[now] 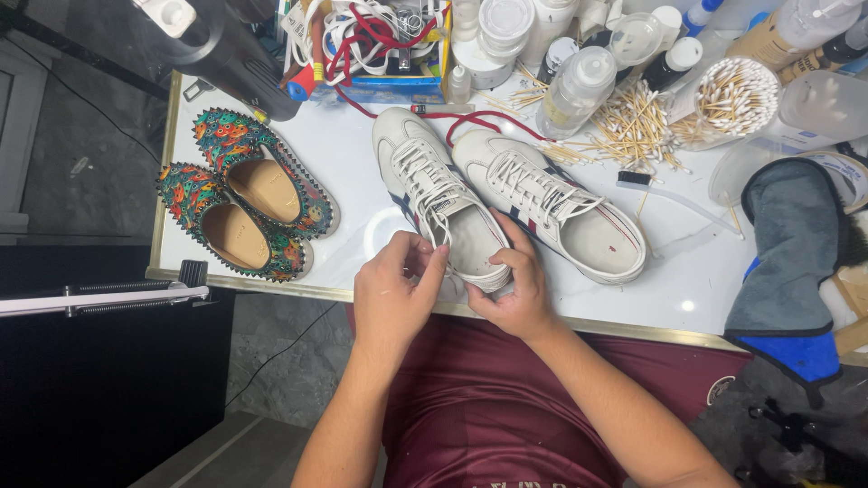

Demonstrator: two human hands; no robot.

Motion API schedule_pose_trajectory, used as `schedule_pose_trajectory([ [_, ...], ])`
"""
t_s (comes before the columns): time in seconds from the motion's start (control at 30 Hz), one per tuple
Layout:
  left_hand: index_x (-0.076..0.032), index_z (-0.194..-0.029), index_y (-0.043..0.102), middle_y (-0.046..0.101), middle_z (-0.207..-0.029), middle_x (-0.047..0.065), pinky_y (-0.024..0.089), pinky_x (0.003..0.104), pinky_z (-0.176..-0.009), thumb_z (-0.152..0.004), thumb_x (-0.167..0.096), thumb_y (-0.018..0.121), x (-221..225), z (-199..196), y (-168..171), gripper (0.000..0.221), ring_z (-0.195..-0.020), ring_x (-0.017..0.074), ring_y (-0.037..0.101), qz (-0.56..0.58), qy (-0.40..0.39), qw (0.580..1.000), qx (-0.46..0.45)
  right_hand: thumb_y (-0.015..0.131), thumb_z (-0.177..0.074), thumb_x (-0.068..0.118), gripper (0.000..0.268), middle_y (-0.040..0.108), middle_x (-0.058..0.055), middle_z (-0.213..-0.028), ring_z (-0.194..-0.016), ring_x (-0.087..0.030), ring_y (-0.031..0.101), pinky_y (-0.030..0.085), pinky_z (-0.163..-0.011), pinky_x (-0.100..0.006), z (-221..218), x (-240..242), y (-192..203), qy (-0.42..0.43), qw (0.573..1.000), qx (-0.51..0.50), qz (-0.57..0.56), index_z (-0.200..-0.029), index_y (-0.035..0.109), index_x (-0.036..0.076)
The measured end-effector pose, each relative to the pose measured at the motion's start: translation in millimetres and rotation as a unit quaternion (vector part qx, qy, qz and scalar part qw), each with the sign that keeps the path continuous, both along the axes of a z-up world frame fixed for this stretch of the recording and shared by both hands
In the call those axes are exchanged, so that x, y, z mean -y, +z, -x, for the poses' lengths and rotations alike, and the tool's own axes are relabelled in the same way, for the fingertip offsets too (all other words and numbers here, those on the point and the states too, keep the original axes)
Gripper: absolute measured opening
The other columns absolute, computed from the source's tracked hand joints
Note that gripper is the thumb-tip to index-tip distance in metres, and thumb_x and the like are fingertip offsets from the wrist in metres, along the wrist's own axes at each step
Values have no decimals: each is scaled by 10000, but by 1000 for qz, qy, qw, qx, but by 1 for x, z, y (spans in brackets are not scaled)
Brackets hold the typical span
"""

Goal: The person places a pair of white sneakers into a white fabric dust bag and ties the drawstring, then repeats the process for a pair of white canvas shoes.

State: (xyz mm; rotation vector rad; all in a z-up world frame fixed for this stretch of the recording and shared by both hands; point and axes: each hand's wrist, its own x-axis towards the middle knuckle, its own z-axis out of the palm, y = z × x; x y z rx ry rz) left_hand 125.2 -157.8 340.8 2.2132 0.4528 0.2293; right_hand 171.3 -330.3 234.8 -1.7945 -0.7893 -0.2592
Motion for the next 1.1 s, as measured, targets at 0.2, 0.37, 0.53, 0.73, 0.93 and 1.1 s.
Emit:
schedule_pose_trajectory([
  [0.2, -22, -940, 651, 719, -782, 75, 561, 292, -665, -958, -221, 716, -7, 8, -26, 210, -690, 169, 711, 38, 12, 994, 99, 846, -730, 54, 706, 381, -359, -1504, -1375, -501, 493, 437, -1145, -558, 6, 1, 2, -27, 998, 54, 14, -1295, 423, 63],
  [0.37, 0, -975, 603, 671, -835, 50, 526, 257, -738, -1032, -195, 650, -30, 5, -88, 208, -773, 103, 636, 119, 18, 977, 178, 809, -898, 122, 381, 589, -142, -1181, -946, -277, 616, 517, -832, -402, 53, 31, -30, 301, 933, 197, 15, -1164, 538, 87],
  [0.53, -10, -1027, 545, 595, -807, 13, 467, 237, -668, -1047, -219, 586, -37, 10, -138, 215, -721, 80, 540, 245, 6, 951, 188, 685, -853, 151, 139, 644, -121, -976, -909, -347, 658, 534, -819, -450, 67, 33, -107, 240, 914, -118, 306, -960, 633, 77],
  [0.73, -10, -1007, 553, 568, -788, 12, 441, 236, -628, -1038, -236, 582, -40, 13, -146, 230, -687, 78, 518, 230, -5, 956, 180, 680, -856, 143, 151, 638, -123, -1005, -936, -349, 652, 528, -839, -451, -9, 38, -165, -50, 889, -286, 354, -986, 635, 81],
  [0.93, -9, -1013, 546, 575, -771, 14, 440, 236, -636, -1036, -190, 577, -40, 14, -144, 185, -682, 78, 519, 239, -5, 954, 183, 675, -859, 136, 167, 632, -125, -1035, -963, -351, 647, 523, -860, -453, -43, 38, -188, -125, 866, -332, 351, -1013, 637, 84],
  [1.1, -6, -1020, 538, 559, -801, 14, 435, 228, -632, -1035, -130, 590, -43, 12, -146, 135, -691, 74, 512, 272, 3, 946, 174, 671, -861, 129, 183, 628, -126, -1060, -986, -352, 642, 518, -877, -454, -39, 39, -209, -131, 852, -351, 366, -1035, 638, 87],
])
